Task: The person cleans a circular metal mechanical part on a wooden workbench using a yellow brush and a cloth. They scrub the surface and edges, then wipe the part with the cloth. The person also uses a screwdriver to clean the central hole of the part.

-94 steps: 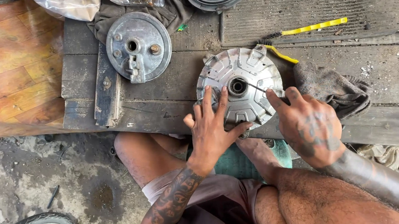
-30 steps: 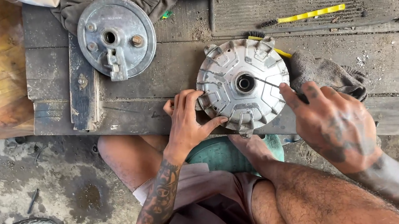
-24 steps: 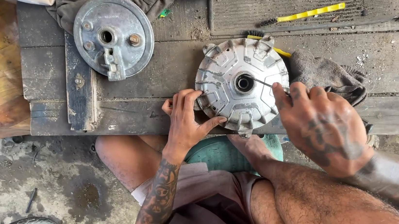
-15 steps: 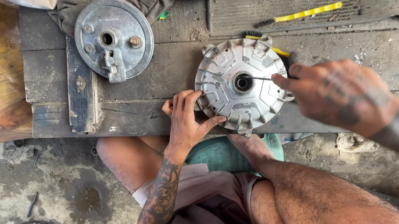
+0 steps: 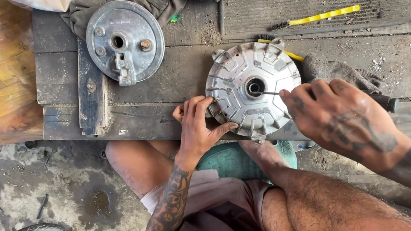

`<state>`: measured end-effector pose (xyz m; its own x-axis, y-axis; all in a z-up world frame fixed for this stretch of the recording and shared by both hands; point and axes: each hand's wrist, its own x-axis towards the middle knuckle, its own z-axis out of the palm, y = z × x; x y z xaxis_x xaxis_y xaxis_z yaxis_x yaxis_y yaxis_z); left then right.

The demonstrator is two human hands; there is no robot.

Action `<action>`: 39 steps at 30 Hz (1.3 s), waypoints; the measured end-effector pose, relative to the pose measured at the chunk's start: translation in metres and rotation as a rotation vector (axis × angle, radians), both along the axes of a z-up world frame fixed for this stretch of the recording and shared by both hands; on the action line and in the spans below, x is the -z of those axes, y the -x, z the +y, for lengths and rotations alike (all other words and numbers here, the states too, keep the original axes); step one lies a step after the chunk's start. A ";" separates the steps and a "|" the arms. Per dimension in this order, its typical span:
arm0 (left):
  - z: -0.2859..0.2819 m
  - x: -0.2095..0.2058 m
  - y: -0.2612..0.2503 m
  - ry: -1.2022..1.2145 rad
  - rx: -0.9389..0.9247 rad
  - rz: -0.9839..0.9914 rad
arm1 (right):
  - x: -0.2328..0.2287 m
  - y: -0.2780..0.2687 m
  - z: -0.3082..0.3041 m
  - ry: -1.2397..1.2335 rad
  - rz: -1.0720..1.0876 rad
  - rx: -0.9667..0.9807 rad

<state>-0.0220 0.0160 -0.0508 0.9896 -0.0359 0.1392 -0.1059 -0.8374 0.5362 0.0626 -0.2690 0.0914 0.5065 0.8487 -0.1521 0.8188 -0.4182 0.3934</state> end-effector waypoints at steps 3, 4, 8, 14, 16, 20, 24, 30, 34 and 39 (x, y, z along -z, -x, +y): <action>0.000 0.001 0.001 0.004 0.002 -0.007 | 0.005 -0.002 -0.004 -0.096 -0.068 -0.014; 0.001 0.002 0.001 0.005 0.004 0.000 | 0.008 -0.002 -0.003 -0.119 -0.141 0.000; 0.001 0.003 0.001 -0.007 0.000 -0.004 | 0.027 -0.001 -0.010 0.013 0.069 0.020; -0.001 0.001 0.000 -0.008 0.001 -0.045 | 0.000 -0.001 0.003 0.026 0.064 0.017; 0.000 0.002 0.001 -0.001 0.004 -0.041 | 0.006 -0.002 0.002 -0.032 -0.043 0.028; -0.001 0.002 0.002 0.012 0.009 -0.021 | 0.031 0.006 -0.025 0.034 0.116 0.013; 0.008 0.006 -0.002 0.186 0.091 -0.128 | -0.006 -0.006 -0.018 -0.217 0.104 0.096; 0.005 0.024 -0.001 0.039 0.005 -0.098 | 0.041 0.003 -0.015 -0.396 0.134 0.081; 0.006 0.031 -0.002 0.044 0.028 -0.091 | 0.039 -0.004 -0.012 -0.354 0.213 0.236; 0.007 0.027 -0.004 0.050 0.020 -0.092 | 0.047 0.005 -0.014 -0.354 0.211 0.182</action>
<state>-0.0179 0.0234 -0.0780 0.9717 -0.0463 0.2316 -0.1730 -0.8071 0.5645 0.0575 -0.2829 0.0441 0.6416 0.7669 0.0152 0.7663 -0.6417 0.0323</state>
